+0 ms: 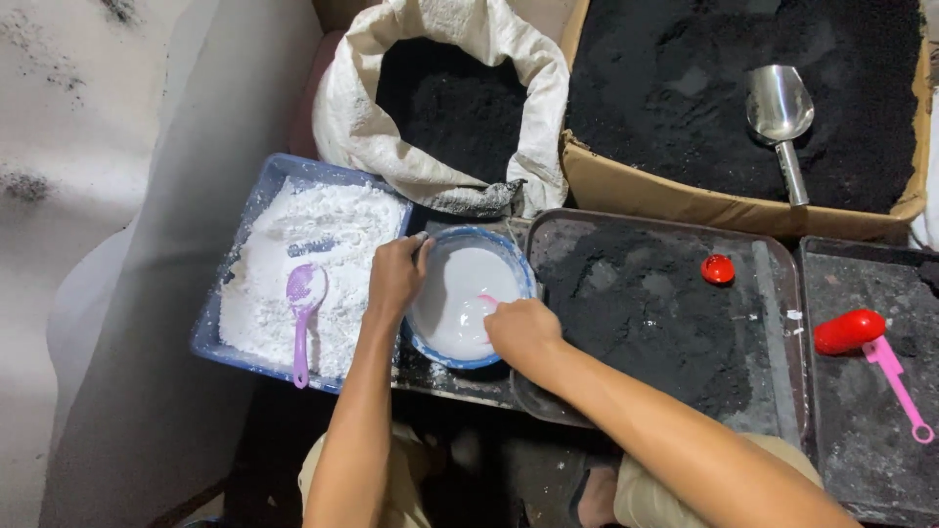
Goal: Mixing white powder into a liquid in a bowl using a spoon at a workstation.
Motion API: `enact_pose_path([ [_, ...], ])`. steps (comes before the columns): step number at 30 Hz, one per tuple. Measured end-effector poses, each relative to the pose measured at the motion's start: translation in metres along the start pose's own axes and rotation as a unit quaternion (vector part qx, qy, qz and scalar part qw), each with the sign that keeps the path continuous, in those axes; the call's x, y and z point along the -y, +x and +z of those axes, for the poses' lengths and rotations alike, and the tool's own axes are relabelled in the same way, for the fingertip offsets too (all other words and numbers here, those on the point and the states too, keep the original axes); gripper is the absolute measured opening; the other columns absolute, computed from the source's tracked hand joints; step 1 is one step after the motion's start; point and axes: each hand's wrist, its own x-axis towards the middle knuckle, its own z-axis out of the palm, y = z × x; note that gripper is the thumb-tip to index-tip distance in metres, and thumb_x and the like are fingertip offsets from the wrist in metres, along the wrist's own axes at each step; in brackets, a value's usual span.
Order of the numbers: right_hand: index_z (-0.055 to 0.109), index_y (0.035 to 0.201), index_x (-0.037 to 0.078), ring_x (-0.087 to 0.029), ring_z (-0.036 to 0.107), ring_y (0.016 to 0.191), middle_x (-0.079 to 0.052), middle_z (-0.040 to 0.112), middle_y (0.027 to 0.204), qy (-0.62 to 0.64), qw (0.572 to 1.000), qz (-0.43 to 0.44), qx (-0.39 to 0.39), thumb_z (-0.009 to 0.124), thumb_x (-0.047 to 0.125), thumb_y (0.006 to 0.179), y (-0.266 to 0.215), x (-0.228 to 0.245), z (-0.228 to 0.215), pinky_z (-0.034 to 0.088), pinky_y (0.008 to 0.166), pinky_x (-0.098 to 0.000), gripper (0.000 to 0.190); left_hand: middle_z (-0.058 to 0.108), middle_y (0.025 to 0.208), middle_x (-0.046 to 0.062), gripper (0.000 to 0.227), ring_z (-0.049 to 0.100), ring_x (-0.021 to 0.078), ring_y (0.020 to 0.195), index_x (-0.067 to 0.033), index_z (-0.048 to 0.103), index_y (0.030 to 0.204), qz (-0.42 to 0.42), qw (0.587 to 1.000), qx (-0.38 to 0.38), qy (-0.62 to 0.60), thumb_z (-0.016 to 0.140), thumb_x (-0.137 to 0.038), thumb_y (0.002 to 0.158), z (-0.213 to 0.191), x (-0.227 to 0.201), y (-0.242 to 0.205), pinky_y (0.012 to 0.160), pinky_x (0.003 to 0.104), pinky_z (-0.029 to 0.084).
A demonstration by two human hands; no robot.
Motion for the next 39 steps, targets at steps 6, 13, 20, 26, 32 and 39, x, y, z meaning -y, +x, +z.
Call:
enact_pose_path([
  [6, 0.061, 0.066, 0.006, -0.023, 0.058, 0.055, -0.009, 0.059, 0.058, 0.084, 0.992, 0.079, 0.040, 0.047, -0.002, 0.072, -0.011, 0.011, -0.006, 0.045, 0.045, -0.0329, 0.018, 0.062, 0.066, 0.016, 0.016, 0.062, 0.0285, 0.063, 0.0001, 0.065, 0.082, -0.004, 1.000, -0.023, 0.007, 0.057, -0.014, 0.080, 0.003, 0.005, 0.002, 0.056, 0.032, 0.050],
  [13, 0.060, 0.091, -0.004, -0.035, 0.060, 0.074, -0.022, 0.060, 0.077, 0.284, 0.934, 0.129, 0.175, 0.055, 0.008, 0.072, 0.008, 0.025, -0.036, 0.049, 0.058, -0.0461, 0.023, 0.062, 0.068, 0.017, 0.017, 0.061, 0.0320, 0.068, 0.0000, 0.065, 0.081, -0.036, 0.998, -0.042, -0.010, 0.058, -0.016, 0.080, -0.001, -0.004, 0.000, 0.059, 0.036, 0.050],
  [20, 0.060, 0.088, -0.006, -0.036, 0.060, 0.072, -0.023, 0.060, 0.073, 0.375, 0.907, 0.165, 0.096, 0.050, 0.006, 0.074, 0.017, 0.038, -0.058, 0.048, 0.057, -0.0461, 0.021, 0.062, 0.074, 0.019, 0.020, 0.059, 0.0356, 0.074, 0.0008, 0.065, 0.084, -0.046, 0.997, -0.026, -0.052, 0.058, -0.018, 0.079, -0.008, -0.010, -0.001, 0.063, 0.039, 0.049],
  [26, 0.061, 0.075, -0.005, -0.033, 0.061, 0.060, -0.021, 0.059, 0.061, 0.246, 0.963, 0.112, -0.003, 0.044, -0.004, 0.074, 0.018, 0.026, -0.052, 0.049, 0.051, -0.0449, 0.017, 0.062, 0.076, 0.017, 0.020, 0.060, 0.0340, 0.076, -0.0015, 0.065, 0.085, -0.037, 0.997, -0.018, -0.070, 0.057, -0.019, 0.080, -0.004, -0.003, 0.000, 0.065, 0.037, 0.049],
  [32, 0.059, 0.064, -0.002, -0.028, 0.061, 0.057, -0.017, 0.058, 0.056, 0.194, 0.972, 0.126, -0.048, 0.042, -0.004, 0.075, 0.020, 0.013, -0.049, 0.049, 0.049, -0.0405, 0.020, 0.062, 0.077, 0.017, 0.020, 0.059, 0.0344, 0.077, -0.0009, 0.065, 0.086, -0.034, 0.996, -0.020, -0.085, 0.057, -0.018, 0.080, -0.010, -0.005, 0.005, 0.067, 0.037, 0.048],
  [39, 0.060, 0.063, -0.001, -0.031, 0.061, 0.061, -0.019, 0.059, 0.058, 0.170, 0.977, 0.129, 0.021, 0.043, -0.004, 0.074, -0.008, -0.002, -0.059, 0.049, 0.051, -0.0433, 0.021, 0.063, 0.076, 0.016, 0.020, 0.060, 0.0326, 0.075, -0.0018, 0.065, 0.086, -0.045, 0.996, -0.023, -0.074, 0.059, -0.019, 0.079, -0.015, -0.012, -0.002, 0.066, 0.035, 0.049],
])
